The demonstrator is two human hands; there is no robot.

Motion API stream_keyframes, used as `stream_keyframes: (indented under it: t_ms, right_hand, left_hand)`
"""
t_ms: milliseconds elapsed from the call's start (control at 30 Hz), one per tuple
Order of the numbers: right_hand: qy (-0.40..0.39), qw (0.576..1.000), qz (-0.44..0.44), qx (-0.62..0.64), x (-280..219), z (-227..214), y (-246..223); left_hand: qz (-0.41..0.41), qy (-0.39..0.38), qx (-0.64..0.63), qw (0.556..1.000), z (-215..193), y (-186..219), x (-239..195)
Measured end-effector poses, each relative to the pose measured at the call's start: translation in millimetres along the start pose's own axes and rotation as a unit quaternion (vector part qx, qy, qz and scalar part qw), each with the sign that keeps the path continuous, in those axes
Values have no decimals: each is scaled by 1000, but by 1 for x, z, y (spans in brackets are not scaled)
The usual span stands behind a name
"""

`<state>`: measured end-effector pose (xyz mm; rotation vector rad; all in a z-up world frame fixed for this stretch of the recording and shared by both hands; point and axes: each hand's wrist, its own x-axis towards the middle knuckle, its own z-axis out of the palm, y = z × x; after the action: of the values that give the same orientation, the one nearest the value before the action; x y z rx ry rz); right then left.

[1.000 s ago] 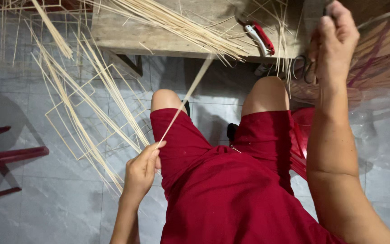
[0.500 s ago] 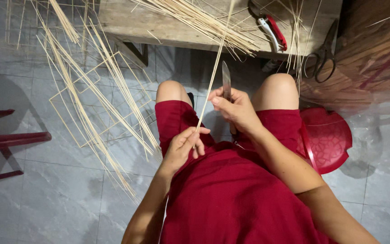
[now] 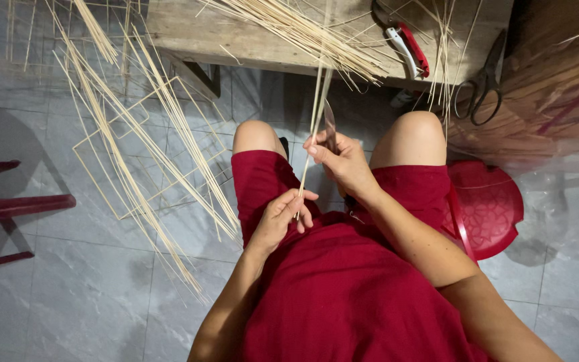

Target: The person sits on a low stool and uses a knife to sharpen the ends of thin bamboo sticks. They repeatedly pick up sticks, scrape the tips with the blade, and place the sharpened sticks into a wire rack on the floor.

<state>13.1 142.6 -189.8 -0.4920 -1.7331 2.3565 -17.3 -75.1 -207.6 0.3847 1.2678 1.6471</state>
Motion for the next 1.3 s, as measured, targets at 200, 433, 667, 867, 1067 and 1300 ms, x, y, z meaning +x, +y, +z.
stream_keyframes:
  t_ms: [200,433,667,867,1067,1300]
  right_hand:
    - [30,998,20,-42,14,-7,-19]
    - [47,991,12,-122,47,-8,-20]
    - [26,978,-67,-195,111,-37,25]
    - [169,893,-129,-397,191,-99,27]
    - [208,855,-86,-468,236,-116,32]
    - [228,843,-221,-434,249,-147,32]
  left_hand:
    - [-23,15,10,1000,-1,-4,-3]
    - [11,13,33,999,-12,-1,10]
    - [22,126,-5,992,-33,7,45]
    - [58,235,-43,969,-43,18,70]
    - [70,239,-48,967,-37,23,78]
    - [55,201,-65,976,-54,15,85]
